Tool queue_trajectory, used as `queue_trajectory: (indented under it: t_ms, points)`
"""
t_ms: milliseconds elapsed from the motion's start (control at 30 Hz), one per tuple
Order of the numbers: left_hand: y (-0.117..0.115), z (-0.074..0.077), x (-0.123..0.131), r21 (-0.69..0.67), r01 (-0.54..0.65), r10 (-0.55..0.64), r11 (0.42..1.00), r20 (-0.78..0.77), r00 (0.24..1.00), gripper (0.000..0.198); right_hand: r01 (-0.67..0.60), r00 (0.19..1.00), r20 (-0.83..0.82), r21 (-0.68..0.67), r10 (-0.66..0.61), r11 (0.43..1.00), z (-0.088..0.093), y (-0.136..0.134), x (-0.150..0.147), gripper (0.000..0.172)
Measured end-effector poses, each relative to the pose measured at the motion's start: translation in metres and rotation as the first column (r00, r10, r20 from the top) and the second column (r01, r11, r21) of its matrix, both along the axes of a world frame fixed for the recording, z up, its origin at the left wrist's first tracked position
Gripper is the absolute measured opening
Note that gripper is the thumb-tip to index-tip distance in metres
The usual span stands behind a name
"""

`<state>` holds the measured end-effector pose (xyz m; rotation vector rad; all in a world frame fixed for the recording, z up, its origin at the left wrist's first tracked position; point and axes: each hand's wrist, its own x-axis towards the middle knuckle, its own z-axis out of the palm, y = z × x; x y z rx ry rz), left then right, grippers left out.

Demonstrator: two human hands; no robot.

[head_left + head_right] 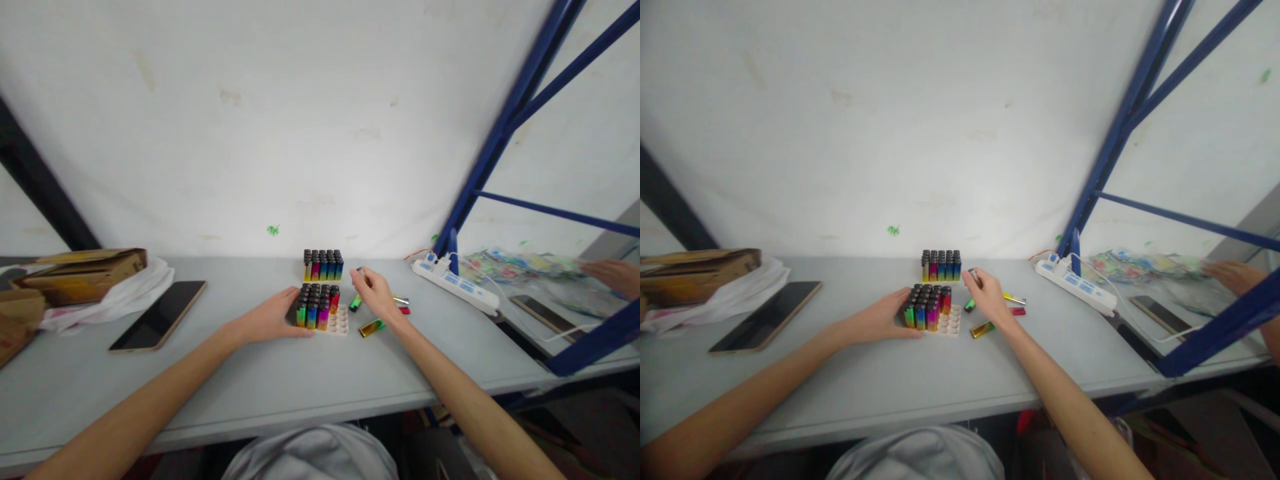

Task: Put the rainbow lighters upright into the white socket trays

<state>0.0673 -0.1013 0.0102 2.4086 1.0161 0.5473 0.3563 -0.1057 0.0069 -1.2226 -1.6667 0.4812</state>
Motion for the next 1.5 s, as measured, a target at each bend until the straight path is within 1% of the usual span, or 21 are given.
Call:
queue_trajectory:
  t_ms: [67, 100, 167, 233, 300, 367, 400, 467, 600, 733, 833, 900, 967, 1000, 1100, 1133, 1200, 1300, 1367, 1433, 1500]
  points:
    - [0.001, 0.0, 0.0, 0.02, 0.0, 0.0, 1.0, -0.005, 1.0, 0.084, -0.084, 0.996, 0.018, -0.018, 0.084, 0.996, 0.005, -0.005, 0.003, 0.046]
    - [0.001, -0.001, 0.0, 0.036, 0.002, -0.002, 0.999, -0.008, 1.0, 0.084, -0.119, 0.991, 0.053, -0.009, 0.12, 0.993, 0.008, -0.007, 0.004, 0.045]
    - [0.002, -0.003, -0.001, 0.068, 0.009, -0.008, 0.998, -0.019, 1.0, 0.083, -0.164, 0.971, 0.188, 0.056, 0.15, 0.985, 0.012, -0.012, 0.005, 0.046]
    - [0.003, -0.004, -0.001, 0.094, 0.019, -0.016, 0.995, -0.033, 0.999, 0.081, -0.185, 0.932, 0.333, 0.108, 0.14, 0.977, 0.014, -0.016, 0.005, 0.049]
    - [0.004, -0.004, -0.002, 0.116, 0.023, -0.018, 0.993, -0.044, 0.999, 0.08, -0.187, 0.91, 0.386, 0.061, 0.15, 0.98, 0.015, -0.019, 0.004, 0.055]
    - [0.004, -0.004, -0.003, 0.131, 0.015, -0.009, 0.991, -0.048, 0.999, 0.079, -0.199, 0.912, 0.361, -0.029, 0.196, 0.98, 0.015, -0.021, 0.004, 0.059]
    - [0.005, -0.004, -0.003, 0.136, 0.011, -0.005, 0.991, -0.048, 0.999, 0.078, -0.215, 0.912, 0.344, -0.06, 0.222, 0.975, 0.015, -0.022, 0.003, 0.059]
    - [0.006, -0.004, -0.003, 0.134, 0.009, -0.003, 0.991, -0.047, 0.999, 0.076, -0.243, 0.902, 0.348, -0.081, 0.256, 0.967, 0.013, -0.022, 0.003, 0.057]
    - [0.008, -0.006, -0.004, 0.121, 0.002, 0.002, 0.993, -0.03, 1.0, 0.076, -0.232, 0.852, 0.471, -0.052, 0.229, 0.971, 0.009, -0.021, 0.001, 0.049]
    - [0.007, -0.006, -0.004, 0.121, -0.005, 0.008, 0.993, -0.026, 1.0, 0.073, -0.24, 0.789, 0.57, -0.06, 0.231, 0.969, 0.009, -0.021, -0.01, 0.039]
    - [0.006, -0.006, -0.004, 0.125, -0.008, 0.011, 0.992, -0.022, 1.0, 0.071, -0.204, 0.74, 0.641, -0.077, 0.206, 0.976, 0.011, -0.021, -0.015, 0.042]
    - [0.006, -0.006, -0.005, 0.124, -0.01, 0.012, 0.992, -0.017, 1.0, 0.073, -0.221, 0.738, 0.632, -0.102, 0.235, 0.97, 0.013, -0.018, -0.01, 0.048]
    - [0.006, -0.006, -0.005, 0.113, -0.016, 0.018, 0.993, -0.009, 1.0, 0.077, -0.244, 0.77, 0.587, -0.091, 0.25, 0.965, 0.014, -0.014, 0.005, 0.051]
    - [0.006, -0.005, -0.005, 0.102, -0.019, 0.02, 0.995, -0.005, 1.0, 0.079, -0.243, 0.792, 0.562, -0.067, 0.237, 0.968, 0.015, -0.011, 0.015, 0.051]
    - [0.006, -0.005, -0.005, 0.076, -0.019, 0.019, 0.997, 0.005, 1.0, 0.078, -0.2, 0.839, 0.518, 0.003, 0.169, 0.98, 0.015, -0.001, 0.048, 0.036]
    - [0.006, -0.005, -0.004, 0.073, -0.018, 0.018, 0.997, 0.007, 1.0, 0.077, -0.203, 0.837, 0.519, 0.002, 0.172, 0.979, 0.014, 0.001, 0.058, 0.033]
    - [0.006, -0.005, -0.004, 0.07, -0.017, 0.017, 0.997, 0.005, 1.0, 0.076, -0.235, 0.824, 0.524, -0.029, 0.215, 0.972, 0.012, 0.006, 0.07, 0.032]
    - [0.007, -0.004, -0.004, 0.067, -0.014, 0.015, 0.998, -0.015, 1.0, 0.076, -0.323, 0.777, 0.542, -0.09, 0.319, 0.942, 0.006, 0.011, 0.073, 0.035]
    - [0.007, -0.004, -0.004, 0.07, -0.01, 0.012, 0.998, -0.034, 0.999, 0.075, -0.366, 0.731, 0.577, -0.119, 0.364, 0.923, 0.003, 0.013, 0.068, 0.03]
    - [0.006, -0.004, -0.004, 0.071, 0.0, 0.004, 0.997, -0.055, 0.998, 0.075, -0.35, 0.715, 0.607, -0.116, 0.346, 0.929, 0.001, 0.015, 0.062, 0.02]
    - [0.006, -0.004, -0.005, 0.074, 0.011, -0.006, 0.997, -0.061, 0.998, 0.076, -0.286, 0.752, 0.594, -0.093, 0.284, 0.954, 0.0, 0.014, 0.057, 0.016]
